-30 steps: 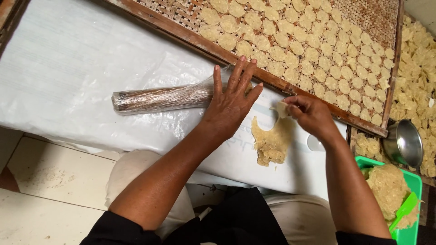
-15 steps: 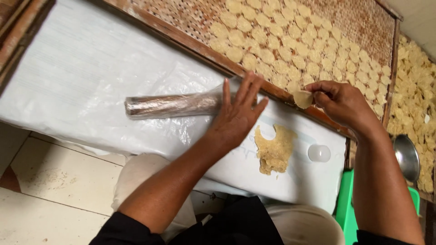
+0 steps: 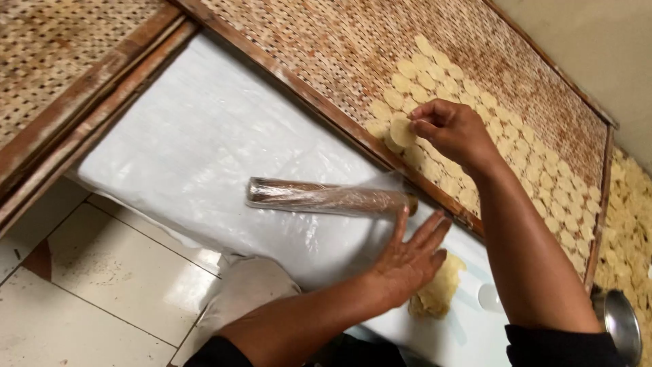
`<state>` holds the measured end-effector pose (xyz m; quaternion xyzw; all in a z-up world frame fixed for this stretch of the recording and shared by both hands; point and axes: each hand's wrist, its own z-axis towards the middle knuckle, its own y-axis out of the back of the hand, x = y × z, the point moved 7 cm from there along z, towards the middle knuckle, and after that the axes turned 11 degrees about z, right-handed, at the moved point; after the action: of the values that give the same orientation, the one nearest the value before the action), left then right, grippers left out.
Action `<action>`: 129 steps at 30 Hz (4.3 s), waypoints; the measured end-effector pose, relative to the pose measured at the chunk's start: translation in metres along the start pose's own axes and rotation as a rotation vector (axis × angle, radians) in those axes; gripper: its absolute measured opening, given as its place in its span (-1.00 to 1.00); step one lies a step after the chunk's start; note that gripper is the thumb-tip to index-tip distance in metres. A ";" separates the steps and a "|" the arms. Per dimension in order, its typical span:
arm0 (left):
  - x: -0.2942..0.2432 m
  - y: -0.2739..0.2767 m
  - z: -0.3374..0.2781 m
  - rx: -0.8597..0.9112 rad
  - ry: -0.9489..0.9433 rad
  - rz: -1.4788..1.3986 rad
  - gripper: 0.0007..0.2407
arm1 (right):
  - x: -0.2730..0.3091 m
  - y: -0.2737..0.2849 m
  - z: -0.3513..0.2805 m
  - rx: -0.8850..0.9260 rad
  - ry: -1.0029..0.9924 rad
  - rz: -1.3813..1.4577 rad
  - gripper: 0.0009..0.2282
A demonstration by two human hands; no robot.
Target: Flattening small pieces of dough into thin discs using a rolling pin and placing them onto a drying rack.
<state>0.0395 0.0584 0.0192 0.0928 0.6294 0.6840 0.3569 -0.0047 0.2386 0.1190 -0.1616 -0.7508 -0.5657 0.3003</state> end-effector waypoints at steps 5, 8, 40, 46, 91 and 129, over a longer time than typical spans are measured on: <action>-0.002 -0.028 0.012 -0.139 0.027 0.053 -0.55 | 0.038 -0.047 0.046 0.127 0.068 0.278 -0.93; -0.001 -0.032 0.010 -0.286 0.049 -0.029 -0.50 | 0.045 -0.069 0.062 0.135 -0.024 0.507 -0.89; -0.003 -0.007 0.001 -0.064 -0.053 0.066 -0.56 | 0.021 -0.085 0.050 0.012 0.462 -0.949 -0.54; -0.004 -0.011 0.001 -0.092 -0.045 0.111 -0.53 | 0.020 -0.089 0.060 -0.038 0.530 -1.007 -0.50; 0.020 0.000 -0.001 0.093 -0.048 0.099 -0.73 | 0.014 -0.069 0.061 -0.191 0.571 -1.338 -0.92; 0.130 0.044 -0.049 0.185 0.669 0.088 -0.22 | -0.227 0.048 -0.209 -0.029 -0.198 -0.269 -0.51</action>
<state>-0.0994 0.1005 0.0086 -0.0773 0.7663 0.6312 0.0911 0.2534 0.0776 0.0483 -0.1190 -0.7834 -0.5928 0.1440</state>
